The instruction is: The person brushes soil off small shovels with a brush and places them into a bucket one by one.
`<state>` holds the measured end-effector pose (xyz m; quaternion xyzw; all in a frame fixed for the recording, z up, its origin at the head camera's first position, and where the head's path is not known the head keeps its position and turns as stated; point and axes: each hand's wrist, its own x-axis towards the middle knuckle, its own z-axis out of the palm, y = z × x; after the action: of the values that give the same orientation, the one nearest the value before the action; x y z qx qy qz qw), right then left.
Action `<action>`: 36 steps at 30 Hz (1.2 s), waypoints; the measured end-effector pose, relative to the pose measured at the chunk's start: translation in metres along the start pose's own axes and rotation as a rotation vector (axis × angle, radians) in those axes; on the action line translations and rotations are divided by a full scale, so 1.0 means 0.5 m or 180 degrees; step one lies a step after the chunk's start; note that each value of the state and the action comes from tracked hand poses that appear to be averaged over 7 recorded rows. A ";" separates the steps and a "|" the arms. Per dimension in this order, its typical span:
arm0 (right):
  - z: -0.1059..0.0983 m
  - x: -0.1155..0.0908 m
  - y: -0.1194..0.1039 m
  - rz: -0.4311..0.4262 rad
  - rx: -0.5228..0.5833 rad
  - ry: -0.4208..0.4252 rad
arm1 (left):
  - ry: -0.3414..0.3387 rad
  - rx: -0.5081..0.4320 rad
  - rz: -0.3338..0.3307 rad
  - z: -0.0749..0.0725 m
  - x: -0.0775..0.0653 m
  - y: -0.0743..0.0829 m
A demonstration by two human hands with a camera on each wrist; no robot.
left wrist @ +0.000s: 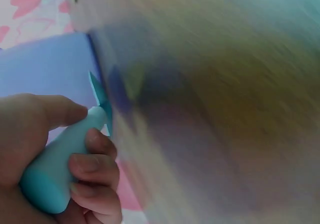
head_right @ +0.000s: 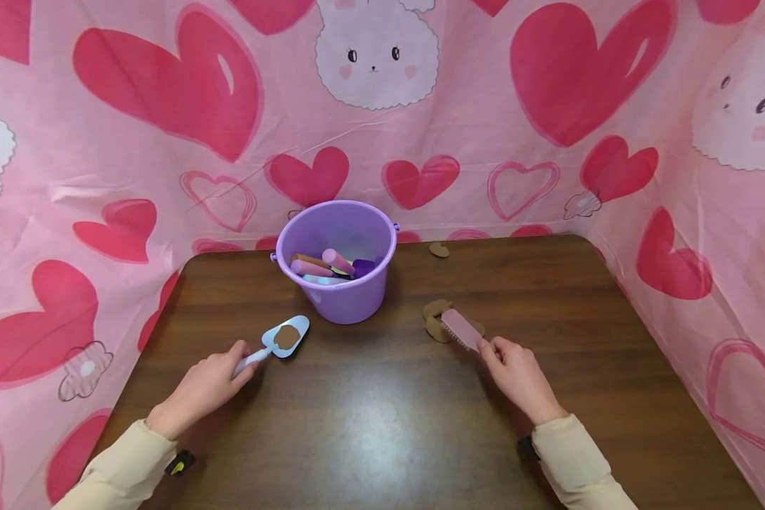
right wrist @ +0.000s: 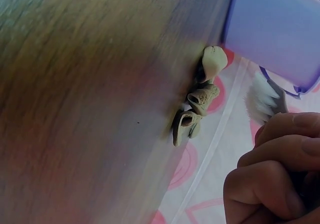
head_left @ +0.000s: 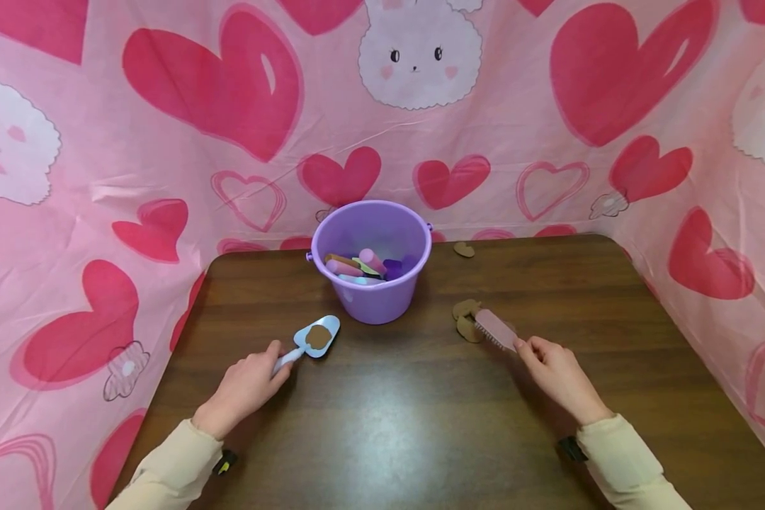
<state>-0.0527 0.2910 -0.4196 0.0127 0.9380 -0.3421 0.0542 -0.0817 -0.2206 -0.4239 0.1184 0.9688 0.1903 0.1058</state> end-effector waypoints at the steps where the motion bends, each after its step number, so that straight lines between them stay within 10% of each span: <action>1: -0.001 0.000 0.000 0.0009 0.0003 -0.0012 | 0.0003 0.0011 0.0048 -0.002 0.001 0.010; 27: 0.019 0.011 -0.042 -0.0269 -0.0061 0.0095 | 0.0047 0.0172 0.1283 0.047 0.099 0.239; 36: 0.039 0.015 -0.063 -0.0317 -0.0034 0.0012 | 0.0279 0.0105 0.1408 0.081 0.153 0.308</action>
<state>-0.0602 0.2541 -0.4151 -0.0337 0.9394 -0.3394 0.0353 -0.1149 -0.0477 -0.4124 0.3213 0.9259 0.1979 0.0174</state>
